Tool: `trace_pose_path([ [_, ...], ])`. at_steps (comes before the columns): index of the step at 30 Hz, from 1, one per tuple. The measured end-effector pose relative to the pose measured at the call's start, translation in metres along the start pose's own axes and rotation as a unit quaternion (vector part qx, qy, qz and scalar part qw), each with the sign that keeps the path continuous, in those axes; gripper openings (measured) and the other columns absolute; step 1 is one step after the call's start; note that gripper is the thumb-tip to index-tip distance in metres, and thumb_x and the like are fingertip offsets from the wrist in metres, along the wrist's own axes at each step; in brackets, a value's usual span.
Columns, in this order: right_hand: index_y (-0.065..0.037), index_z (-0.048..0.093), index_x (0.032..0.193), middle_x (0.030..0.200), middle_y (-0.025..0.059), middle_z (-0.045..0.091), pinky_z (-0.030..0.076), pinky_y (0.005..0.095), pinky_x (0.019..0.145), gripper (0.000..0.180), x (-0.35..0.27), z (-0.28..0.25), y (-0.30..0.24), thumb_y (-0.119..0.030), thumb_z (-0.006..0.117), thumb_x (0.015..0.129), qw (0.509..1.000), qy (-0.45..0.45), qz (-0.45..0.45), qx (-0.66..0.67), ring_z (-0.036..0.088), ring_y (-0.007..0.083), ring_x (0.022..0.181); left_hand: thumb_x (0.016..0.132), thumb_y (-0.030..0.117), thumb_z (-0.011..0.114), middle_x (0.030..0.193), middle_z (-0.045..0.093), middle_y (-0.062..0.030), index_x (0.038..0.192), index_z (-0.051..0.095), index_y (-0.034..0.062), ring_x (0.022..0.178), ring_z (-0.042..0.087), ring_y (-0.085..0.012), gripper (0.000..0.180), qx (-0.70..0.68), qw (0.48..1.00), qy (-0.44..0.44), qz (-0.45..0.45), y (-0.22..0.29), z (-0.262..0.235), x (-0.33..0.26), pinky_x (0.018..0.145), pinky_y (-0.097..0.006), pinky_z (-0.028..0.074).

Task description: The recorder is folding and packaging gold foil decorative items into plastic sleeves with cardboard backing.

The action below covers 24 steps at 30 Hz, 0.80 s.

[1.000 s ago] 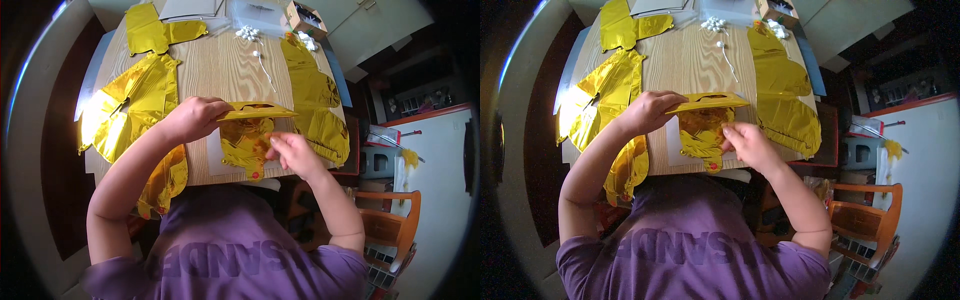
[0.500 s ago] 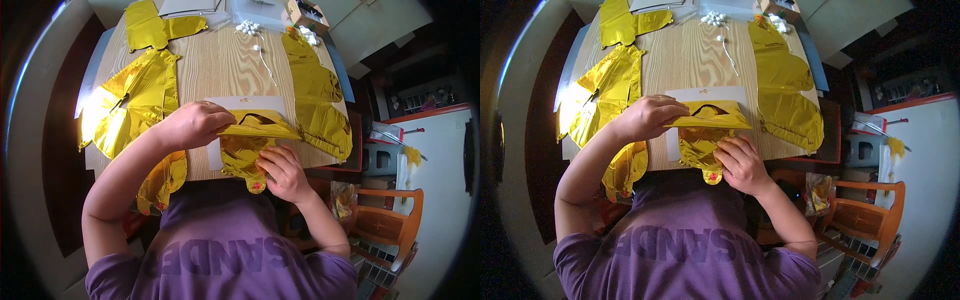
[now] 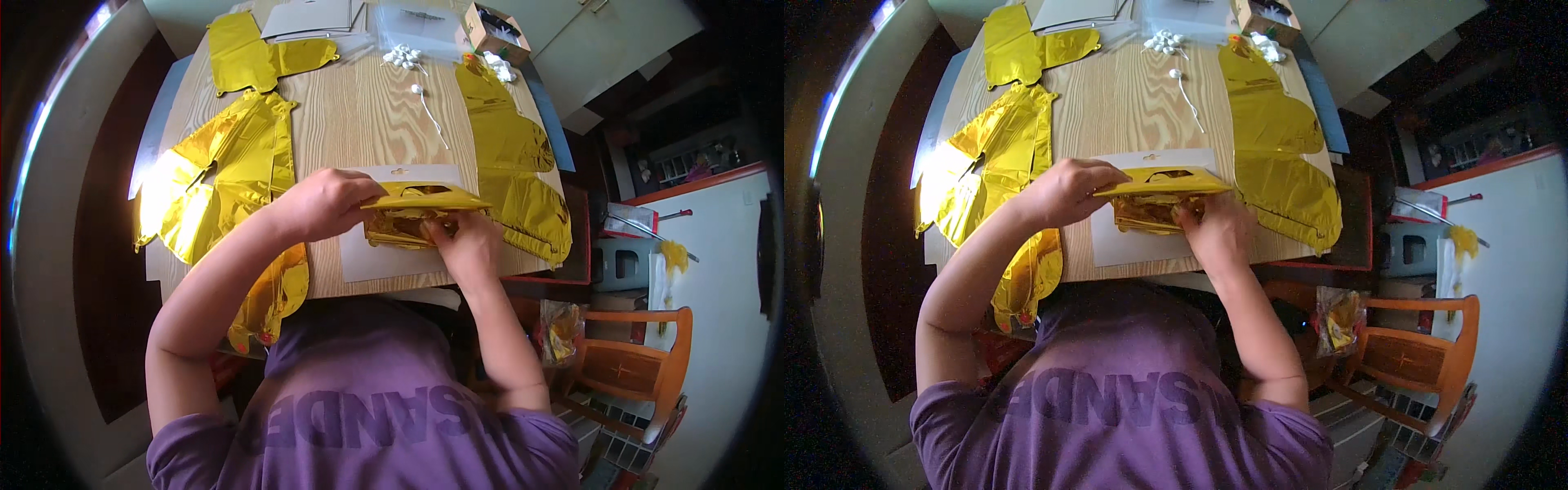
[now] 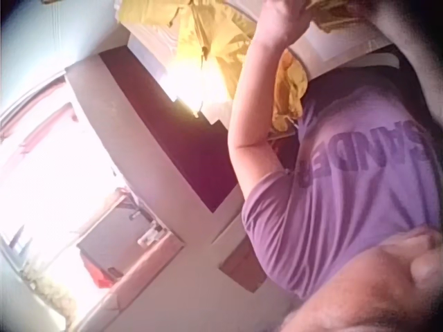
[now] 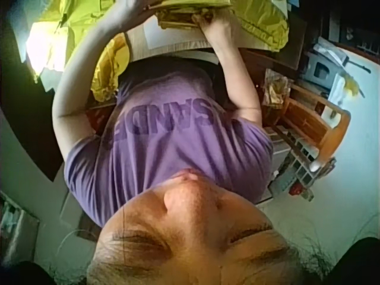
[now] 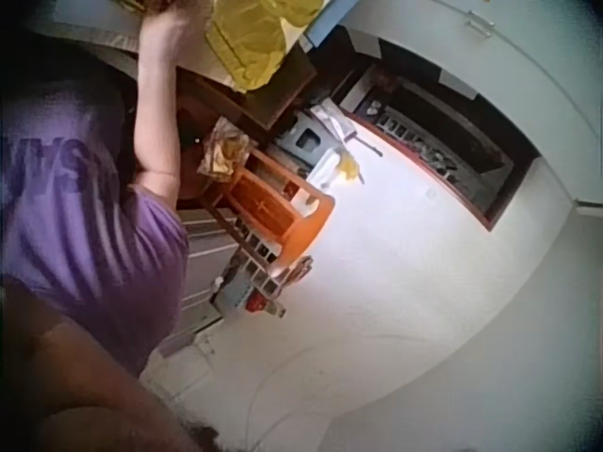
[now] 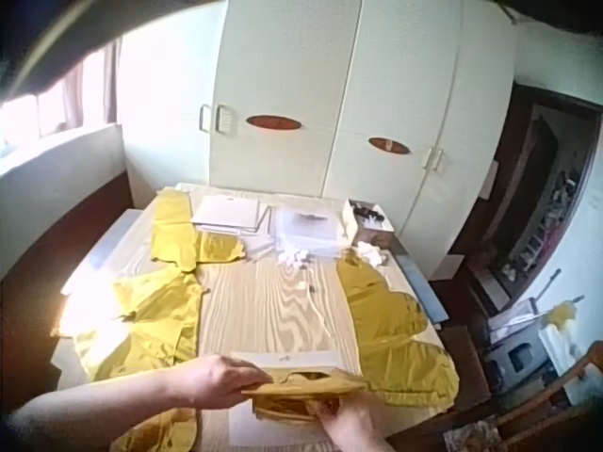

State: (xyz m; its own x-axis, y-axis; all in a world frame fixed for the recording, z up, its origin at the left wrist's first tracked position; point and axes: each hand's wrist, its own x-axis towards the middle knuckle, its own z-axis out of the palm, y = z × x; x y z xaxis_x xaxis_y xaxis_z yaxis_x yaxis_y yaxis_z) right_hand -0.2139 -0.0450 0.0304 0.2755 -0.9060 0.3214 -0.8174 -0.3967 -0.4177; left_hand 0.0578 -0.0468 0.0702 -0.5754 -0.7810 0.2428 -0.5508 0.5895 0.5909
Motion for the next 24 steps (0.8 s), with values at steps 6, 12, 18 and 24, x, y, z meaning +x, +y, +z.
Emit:
trace_pose_path([
  [6,-0.007,0.065,0.098,0.089,0.0126,0.069,0.047,0.0481,0.077,0.030,-0.015,0.006,0.007,-0.026,0.079,0.080,0.987,0.036,0.053,-0.144,0.067,0.0350,0.086,0.078,0.004,0.071,0.098,0.069,-0.0158,0.101,0.066,0.0001,0.093,0.069,-0.0353,0.024,0.024,0.992,0.049,0.113,-0.015,0.032,-0.012,0.084,-0.043,0.056],
  [12,-0.006,0.064,0.112,0.097,0.0099,0.067,0.045,0.0440,0.085,0.018,-0.025,-0.032,0.031,-0.013,0.064,0.095,0.994,0.028,-0.033,-0.104,0.064,0.0291,0.093,0.080,0.004,0.071,0.102,0.071,-0.0149,0.099,0.068,-0.0018,0.103,0.070,-0.0330,0.021,0.116,0.978,0.029,0.168,-0.010,0.040,-0.016,0.092,-0.044,0.056],
  [18,-0.001,0.056,0.137,0.141,0.0186,0.056,0.036,0.0470,0.113,0.045,0.005,-0.029,0.002,-0.023,0.061,0.099,0.982,-0.080,-0.158,0.066,0.052,0.0339,0.130,0.074,0.046,0.081,0.130,0.060,-0.0177,0.129,0.058,0.0001,0.121,0.059,-0.0343,0.075,0.149,0.984,-0.046,0.081,0.012,0.029,-0.030,0.102,-0.047,0.046],
  [24,0.001,0.029,0.156,0.165,0.0207,0.022,0.010,0.0526,0.124,0.076,0.015,0.018,0.015,-0.050,0.046,0.102,0.966,-0.201,-0.149,-0.067,0.021,0.0370,0.152,0.082,0.073,0.063,0.153,0.039,-0.0253,0.152,0.036,-0.0008,0.140,0.039,-0.0427,0.105,0.161,0.986,0.027,-0.027,0.013,0.028,-0.042,0.115,-0.053,0.030],
])
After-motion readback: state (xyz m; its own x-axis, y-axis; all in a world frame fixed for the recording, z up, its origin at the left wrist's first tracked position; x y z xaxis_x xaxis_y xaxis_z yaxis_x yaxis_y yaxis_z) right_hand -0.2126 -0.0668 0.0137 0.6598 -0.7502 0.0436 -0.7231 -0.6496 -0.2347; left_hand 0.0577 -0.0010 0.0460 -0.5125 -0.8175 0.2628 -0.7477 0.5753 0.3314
